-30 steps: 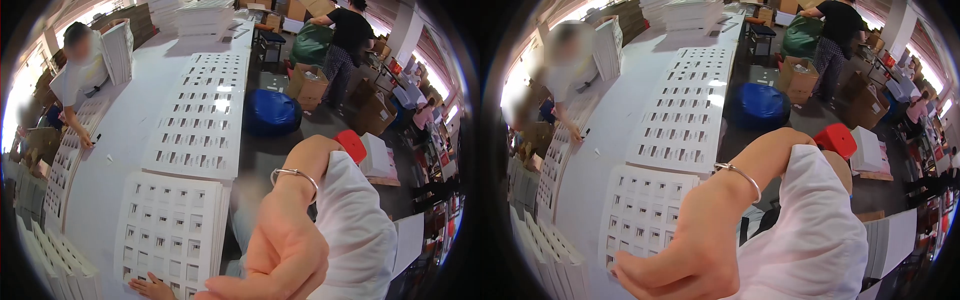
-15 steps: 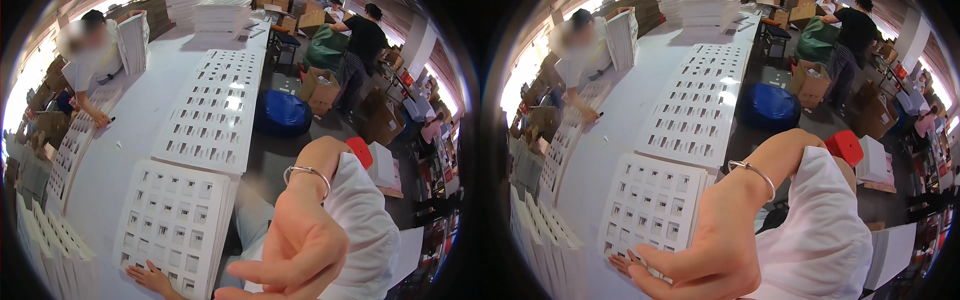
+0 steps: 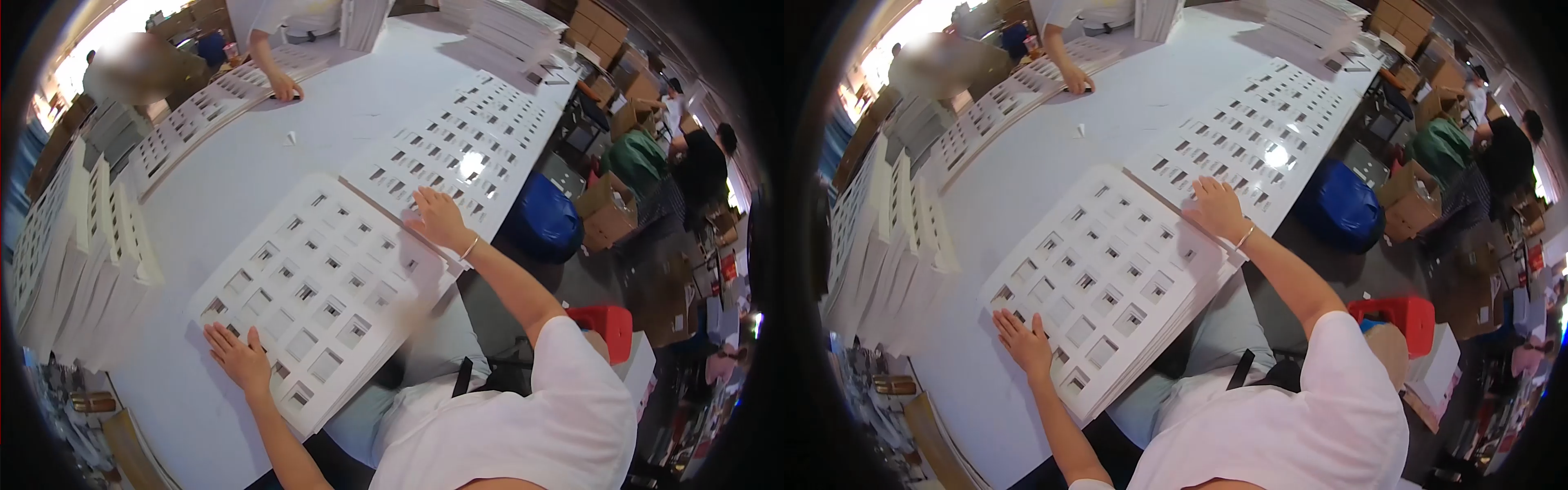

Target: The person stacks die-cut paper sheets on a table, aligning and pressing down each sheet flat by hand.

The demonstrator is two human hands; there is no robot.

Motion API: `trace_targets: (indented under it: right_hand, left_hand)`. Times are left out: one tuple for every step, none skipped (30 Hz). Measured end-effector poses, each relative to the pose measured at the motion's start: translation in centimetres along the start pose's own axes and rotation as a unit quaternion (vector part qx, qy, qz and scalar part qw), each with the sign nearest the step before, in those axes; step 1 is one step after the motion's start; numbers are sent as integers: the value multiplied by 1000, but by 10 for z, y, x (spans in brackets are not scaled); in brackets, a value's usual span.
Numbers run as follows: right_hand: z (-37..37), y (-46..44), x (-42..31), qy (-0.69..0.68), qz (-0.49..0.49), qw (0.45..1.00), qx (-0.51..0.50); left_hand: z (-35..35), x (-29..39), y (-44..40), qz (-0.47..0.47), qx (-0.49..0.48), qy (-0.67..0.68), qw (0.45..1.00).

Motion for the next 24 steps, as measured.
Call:
trace_targets:
  right_hand:
    - [13, 6, -2, 15, 2, 1000, -18]
    - [19, 9, -5, 27, -8, 1000, -8]
    - [24, 13, -6, 39, -15, 999, 2]
    - [26, 16, -8, 53, -23, 998, 12]
    - [29, 16, -7, 49, -20, 999, -1]
    - [31, 15, -6, 45, -16, 999, -14]
    - [32, 15, -6, 42, -11, 999, -25]
    - [27, 14, -6, 29, -7, 1000, -11]
    - [21, 13, -7, 17, -2, 1000, 3]
    - [15, 11, -7, 5, 1, 1000, 18]
    - [7, 7, -9, 35, 3, 999, 23]
    - [-2, 1, -10, 66, 4, 997, 28]
    - [-11, -5, -10, 96, 5, 995, 33]
    - [-17, -12, -9, 113, 6, 993, 33]
    - [-24, -19, -7, 130, 9, 991, 33]
    - [-29, -23, -5, 147, 13, 989, 33]
    - [-33, -26, -4, 140, 8, 990, 33]
    - [-37, -30, -3, 134, 4, 990, 33]
    - [-41, -31, -2, 131, 0, 991, 34]
    - [-36, -31, 3, 98, 22, 995, -12]
    - [-28, -30, 7, 64, 44, 995, -57]
    - [-20, -28, 12, 28, 65, 992, -101]
    - [-22, -29, 19, 2, 91, 991, -94]
    - [-25, -31, 31, -21, 135, 985, -105]
  left_hand:
    - [-1, 0, 0, -3, 0, 0, 1000]
    - [0, 0, 0, -3, -2, 0, 1000]
    - [0, 0, -1, -1, -4, 0, 1000]
    - [0, 0, -1, -1, -3, 4, 1000]
    - [0, 0, -1, 0, -3, 9, 1000]
    - [1, 0, 0, 1, -2, 14, 1000]
    - [1, -1, 1, 0, -2, 12, 1000]
    - [0, 0, 0, 0, 0, 12, 1000]
    - [0, 1, 0, 0, 1, 13, 1000]
    - [-1, 2, 0, -2, -2, 9, 1000]
    - [-2, 2, 0, -4, -6, 5, 1000]
    - [-2, 2, 0, -6, -10, 1, 1000]
    - [-3, 2, 0, -7, -8, 0, 1000]
    - [-4, 2, 0, -7, -6, -2, 1000]
    - [-4, 3, 0, -6, -4, -3, 1000]
    - [-5, 2, 0, -7, -3, -2, 1000]
    - [-5, 1, 0, -7, -1, 0, 1000]
    - [-5, 2, 0, -6, 0, 4, 1000]
    - [-5, 3, 0, -6, 2, 0, 1000]
    - [-6, 3, 1, -7, 4, -4, 1000]
    - [-7, 3, 1, -8, 6, -7, 1000]
    - [-6, 3, 2, -5, 9, -8, 1000]
    - [-6, 2, 2, -5, 13, -9, 1000]
    - [-6, 1, 1, -6, 17, -11, 1000]
Point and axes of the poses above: each hand's wrist, its own y-axis away from the middle knuckle, its own z-axis out of the palm, x = y × z, the point moved 9 cm from there along -y, towards the middle knuckle, and after that the axes turned 1 degree about -x, right-handed, at the moved point
